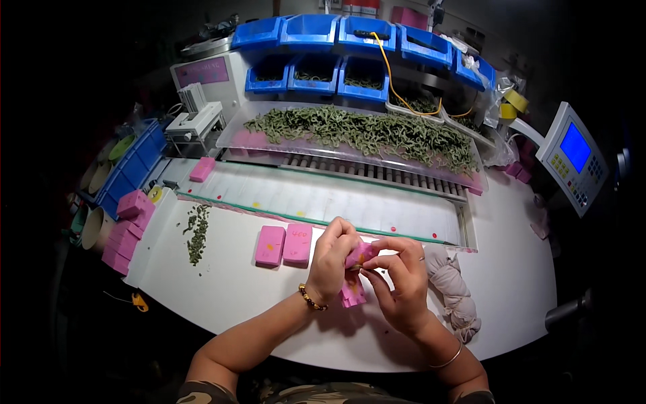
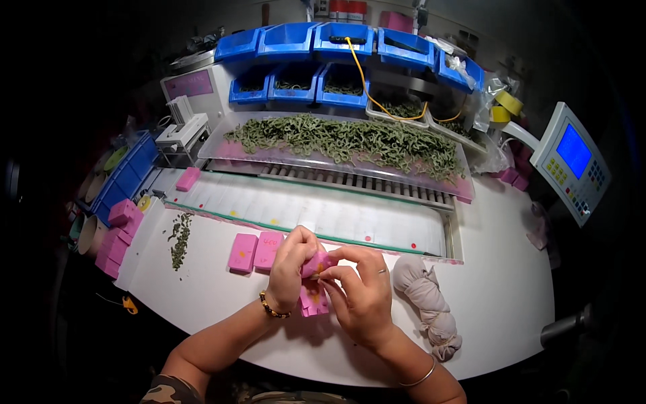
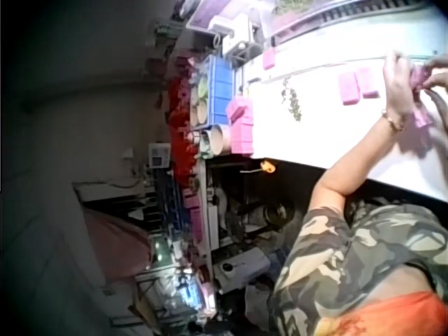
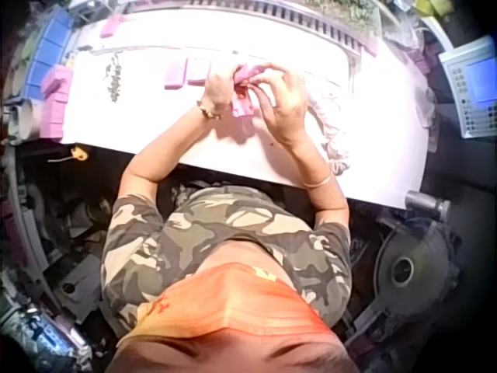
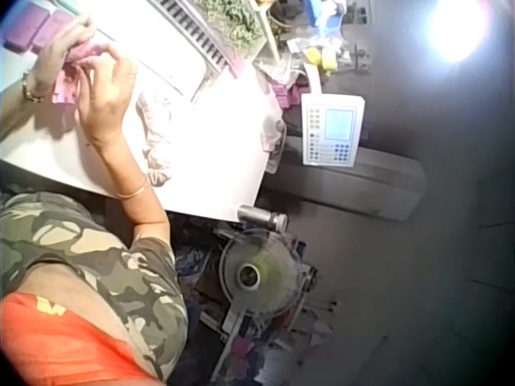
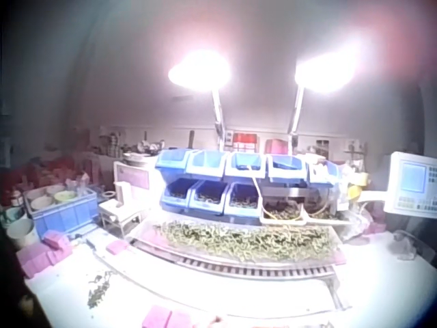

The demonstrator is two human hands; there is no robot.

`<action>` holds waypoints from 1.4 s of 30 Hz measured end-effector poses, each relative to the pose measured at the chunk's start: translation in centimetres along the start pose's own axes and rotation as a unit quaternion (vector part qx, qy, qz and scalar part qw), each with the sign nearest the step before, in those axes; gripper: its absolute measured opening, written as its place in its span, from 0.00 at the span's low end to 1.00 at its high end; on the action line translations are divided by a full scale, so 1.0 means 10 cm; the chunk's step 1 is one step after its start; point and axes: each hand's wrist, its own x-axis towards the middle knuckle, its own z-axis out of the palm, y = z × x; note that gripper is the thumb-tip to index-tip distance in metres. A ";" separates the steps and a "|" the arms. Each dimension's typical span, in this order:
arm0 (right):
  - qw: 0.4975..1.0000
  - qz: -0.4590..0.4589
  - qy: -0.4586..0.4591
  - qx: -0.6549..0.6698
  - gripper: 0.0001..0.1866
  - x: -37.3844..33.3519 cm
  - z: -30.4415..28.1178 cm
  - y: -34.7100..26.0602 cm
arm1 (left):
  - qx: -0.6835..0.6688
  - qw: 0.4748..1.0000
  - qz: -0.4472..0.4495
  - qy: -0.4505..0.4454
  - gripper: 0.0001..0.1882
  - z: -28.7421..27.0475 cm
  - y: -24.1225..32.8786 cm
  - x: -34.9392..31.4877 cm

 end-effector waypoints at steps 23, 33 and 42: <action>0.848 0.291 0.075 0.436 0.03 -0.02 -0.08 0.22 | -0.031 0.998 -0.023 -0.039 0.22 -0.11 0.05 0.03; 0.977 0.142 0.011 0.157 0.06 0.00 -0.11 0.17 | 0.021 0.991 0.007 -0.133 0.08 -0.02 -0.04 0.00; 0.997 0.057 -0.048 0.001 0.04 0.00 -0.17 0.24 | 0.079 0.987 0.022 -0.137 0.07 0.00 -0.05 -0.03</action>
